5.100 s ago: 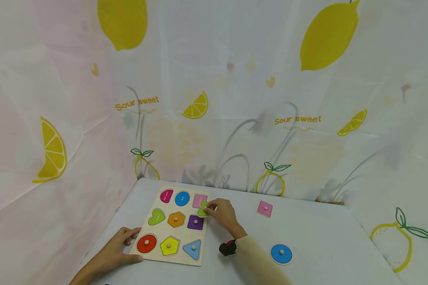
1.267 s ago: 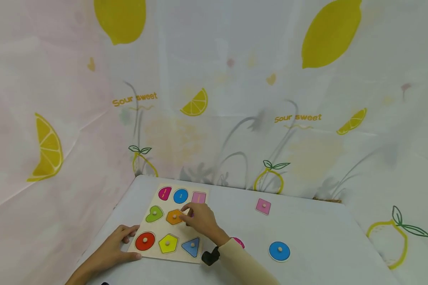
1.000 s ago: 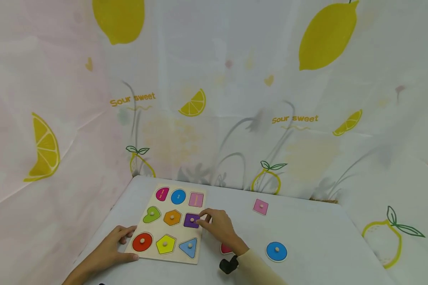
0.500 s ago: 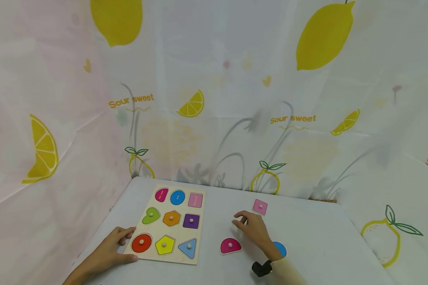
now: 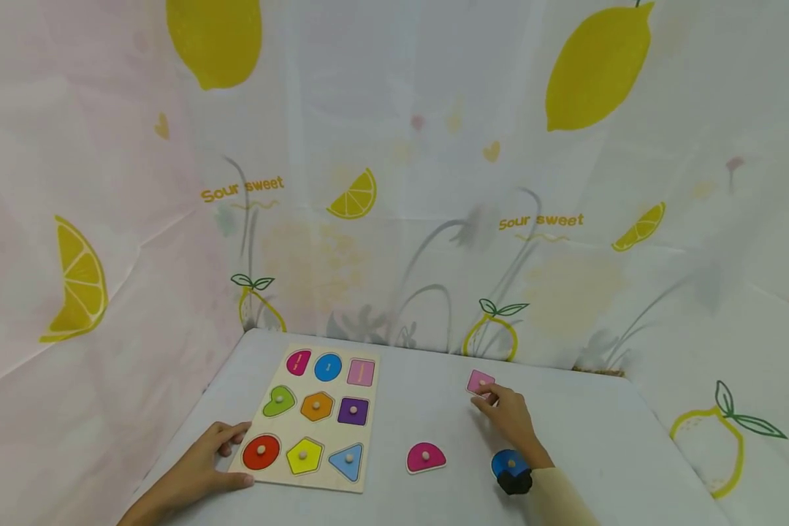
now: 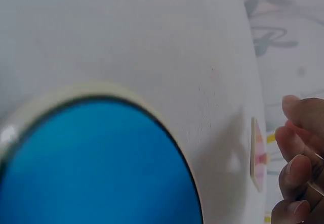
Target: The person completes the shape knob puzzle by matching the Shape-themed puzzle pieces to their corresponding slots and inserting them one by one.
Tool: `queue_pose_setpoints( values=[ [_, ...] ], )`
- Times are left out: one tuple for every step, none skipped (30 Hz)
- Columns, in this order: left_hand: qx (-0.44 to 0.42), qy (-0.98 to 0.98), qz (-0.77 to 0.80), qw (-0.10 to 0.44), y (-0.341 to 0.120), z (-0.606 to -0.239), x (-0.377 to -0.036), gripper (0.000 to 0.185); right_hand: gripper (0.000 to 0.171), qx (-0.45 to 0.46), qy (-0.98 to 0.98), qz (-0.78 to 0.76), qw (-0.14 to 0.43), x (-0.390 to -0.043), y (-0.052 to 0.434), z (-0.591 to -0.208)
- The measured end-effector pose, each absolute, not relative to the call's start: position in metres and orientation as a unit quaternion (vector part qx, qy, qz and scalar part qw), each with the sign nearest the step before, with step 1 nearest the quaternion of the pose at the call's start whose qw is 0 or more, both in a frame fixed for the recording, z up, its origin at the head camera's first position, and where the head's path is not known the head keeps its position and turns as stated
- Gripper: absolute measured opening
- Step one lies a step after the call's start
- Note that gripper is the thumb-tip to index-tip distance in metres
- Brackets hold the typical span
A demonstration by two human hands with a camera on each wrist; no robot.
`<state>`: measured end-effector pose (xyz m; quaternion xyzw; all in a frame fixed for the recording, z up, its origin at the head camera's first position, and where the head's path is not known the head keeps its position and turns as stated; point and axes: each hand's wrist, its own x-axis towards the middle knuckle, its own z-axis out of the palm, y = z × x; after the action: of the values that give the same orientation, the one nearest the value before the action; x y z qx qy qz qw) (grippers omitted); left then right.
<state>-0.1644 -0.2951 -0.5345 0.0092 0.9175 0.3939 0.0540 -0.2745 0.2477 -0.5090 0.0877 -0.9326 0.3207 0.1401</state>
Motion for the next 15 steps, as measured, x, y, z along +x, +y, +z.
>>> queue_pose_setpoints(
  values=[
    [0.009,0.918,0.393,0.054,-0.295,-0.535,-0.164,0.102,0.023,0.083,-0.933,0.319,0.141,-0.277,0.251,-0.51],
    [0.012,0.918,0.392,0.052,-0.295,-0.534,-0.164,0.102,0.023,0.08,-0.934,0.319,0.141,-0.279,0.254,-0.51],
    [0.015,0.918,0.393,0.051,-0.295,-0.535,-0.164,0.101,0.024,0.073,-0.935,0.319,0.138,-0.282,0.256,-0.511],
    [0.017,0.919,0.392,0.048,-0.296,-0.535,-0.164,0.1,0.024,0.068,-0.936,0.318,0.136,-0.284,0.259,-0.512],
    [0.02,0.918,0.392,0.047,-0.296,-0.535,-0.164,0.099,0.024,0.061,-0.937,0.317,0.132,-0.286,0.261,-0.513],
    [0.023,0.918,0.393,0.046,-0.296,-0.535,-0.164,0.098,0.023,0.057,-0.939,0.313,0.13,-0.289,0.264,-0.514],
    [0.025,0.918,0.393,0.045,-0.296,-0.535,-0.164,0.098,0.023,0.05,-0.94,0.313,0.126,-0.291,0.266,-0.515],
    [0.028,0.918,0.394,0.044,-0.297,-0.535,-0.164,0.097,0.023,0.046,-0.94,0.314,0.123,-0.293,0.268,-0.515],
    [0.028,0.917,0.396,0.044,-0.297,-0.536,-0.164,0.097,0.023,0.039,-0.941,0.313,0.12,-0.295,0.27,-0.516],
    [0.027,0.916,0.398,0.044,-0.297,-0.536,-0.164,0.097,0.024,0.035,-0.941,0.315,0.119,-0.298,0.272,-0.517],
    [0.028,0.916,0.399,0.044,-0.298,-0.536,-0.163,0.097,0.025,0.03,-0.941,0.316,0.118,-0.3,0.273,-0.518],
    [0.029,0.915,0.399,0.044,-0.298,-0.537,-0.163,0.097,0.025,0.026,-0.941,0.317,0.116,-0.302,0.275,-0.519],
    [0.028,0.916,0.398,0.044,-0.298,-0.537,-0.164,0.097,0.026,0.022,-0.94,0.32,0.114,-0.303,0.276,-0.519],
    [0.029,0.916,0.398,0.043,-0.298,-0.537,-0.164,0.098,0.027,0.021,-0.941,0.32,0.112,-0.305,0.278,-0.519],
    [0.028,0.916,0.398,0.043,-0.299,-0.537,-0.164,0.098,0.026,0.02,-0.941,0.32,0.109,-0.306,0.279,-0.519]
  ],
)
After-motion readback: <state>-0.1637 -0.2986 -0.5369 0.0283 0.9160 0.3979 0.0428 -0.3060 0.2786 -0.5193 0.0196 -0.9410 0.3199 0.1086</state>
